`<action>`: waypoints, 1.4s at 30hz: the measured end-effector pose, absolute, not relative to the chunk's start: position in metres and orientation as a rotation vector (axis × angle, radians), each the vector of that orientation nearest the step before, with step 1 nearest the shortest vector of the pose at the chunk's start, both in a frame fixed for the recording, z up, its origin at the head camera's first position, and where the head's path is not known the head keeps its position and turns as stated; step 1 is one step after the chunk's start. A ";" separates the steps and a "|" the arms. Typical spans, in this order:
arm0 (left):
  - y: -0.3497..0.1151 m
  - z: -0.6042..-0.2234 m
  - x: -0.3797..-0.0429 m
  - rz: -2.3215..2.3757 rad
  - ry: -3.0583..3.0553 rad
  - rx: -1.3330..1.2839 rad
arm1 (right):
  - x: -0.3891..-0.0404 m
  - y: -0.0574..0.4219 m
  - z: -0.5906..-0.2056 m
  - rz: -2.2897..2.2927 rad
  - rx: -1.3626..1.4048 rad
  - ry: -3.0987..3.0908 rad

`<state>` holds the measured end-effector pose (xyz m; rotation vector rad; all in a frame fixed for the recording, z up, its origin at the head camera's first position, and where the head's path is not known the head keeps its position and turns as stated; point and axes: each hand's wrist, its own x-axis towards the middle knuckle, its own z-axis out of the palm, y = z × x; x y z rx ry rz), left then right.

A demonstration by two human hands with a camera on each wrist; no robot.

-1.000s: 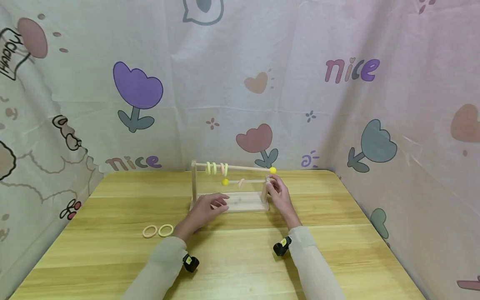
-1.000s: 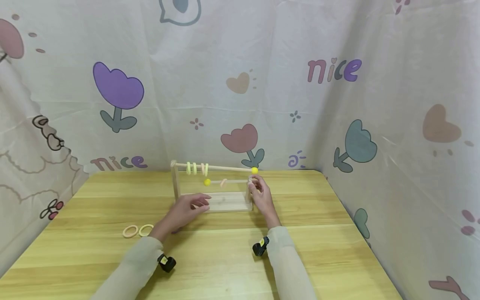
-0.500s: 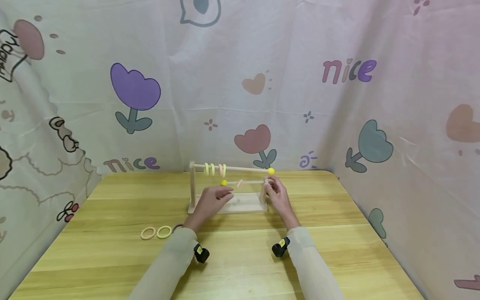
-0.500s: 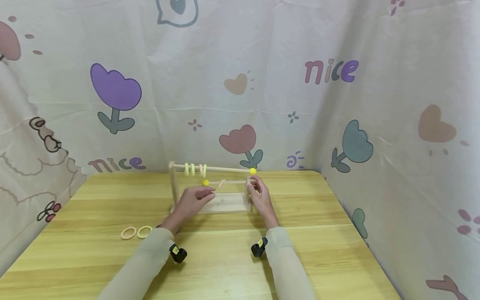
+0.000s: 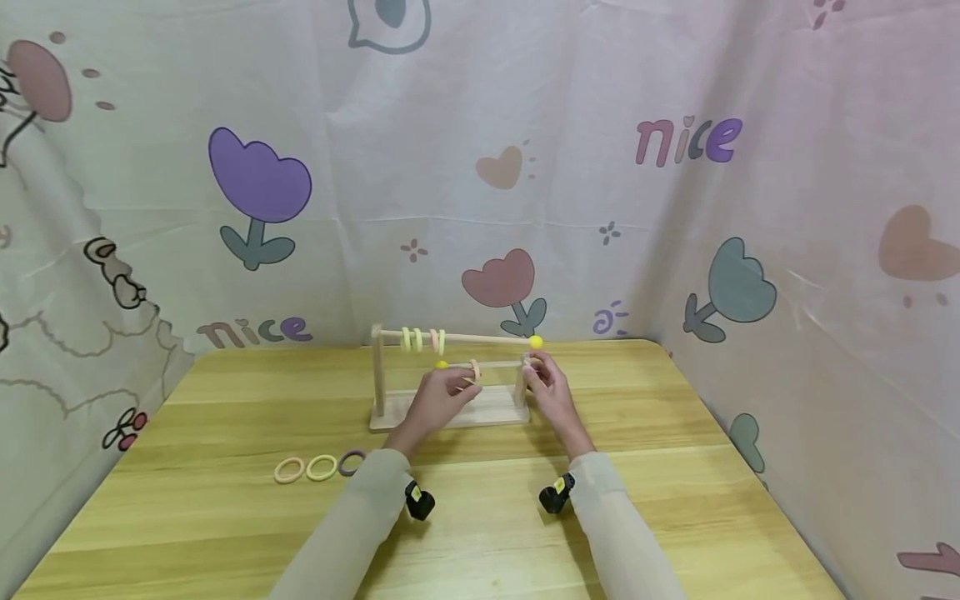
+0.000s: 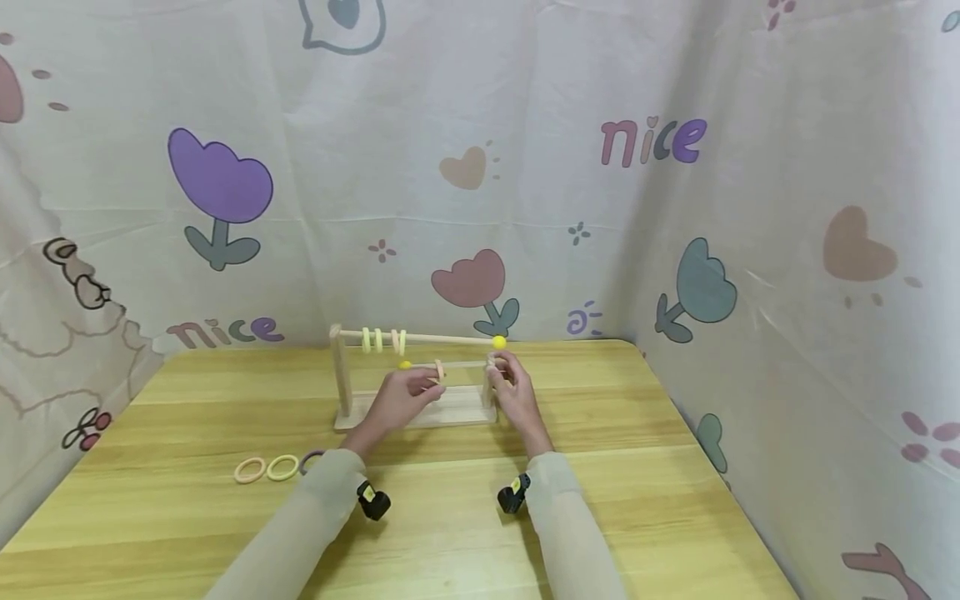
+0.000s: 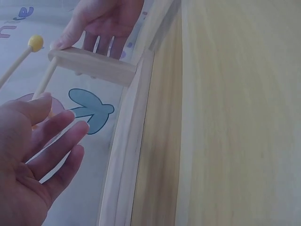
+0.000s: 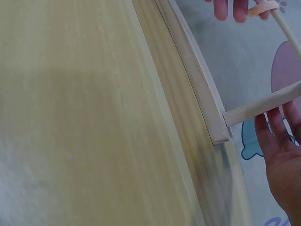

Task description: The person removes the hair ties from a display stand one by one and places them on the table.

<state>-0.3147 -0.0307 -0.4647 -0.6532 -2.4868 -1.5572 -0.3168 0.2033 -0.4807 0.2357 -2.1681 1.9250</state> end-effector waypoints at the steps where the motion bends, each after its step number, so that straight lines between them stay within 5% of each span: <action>1: -0.030 -0.464 -0.315 -1.573 -2.485 -0.635 | -0.317 0.203 -0.481 1.926 0.238 -2.169; 42: -0.074 -0.443 -0.309 -1.410 -2.580 -0.525 | -0.303 0.202 -0.460 2.025 0.249 -2.183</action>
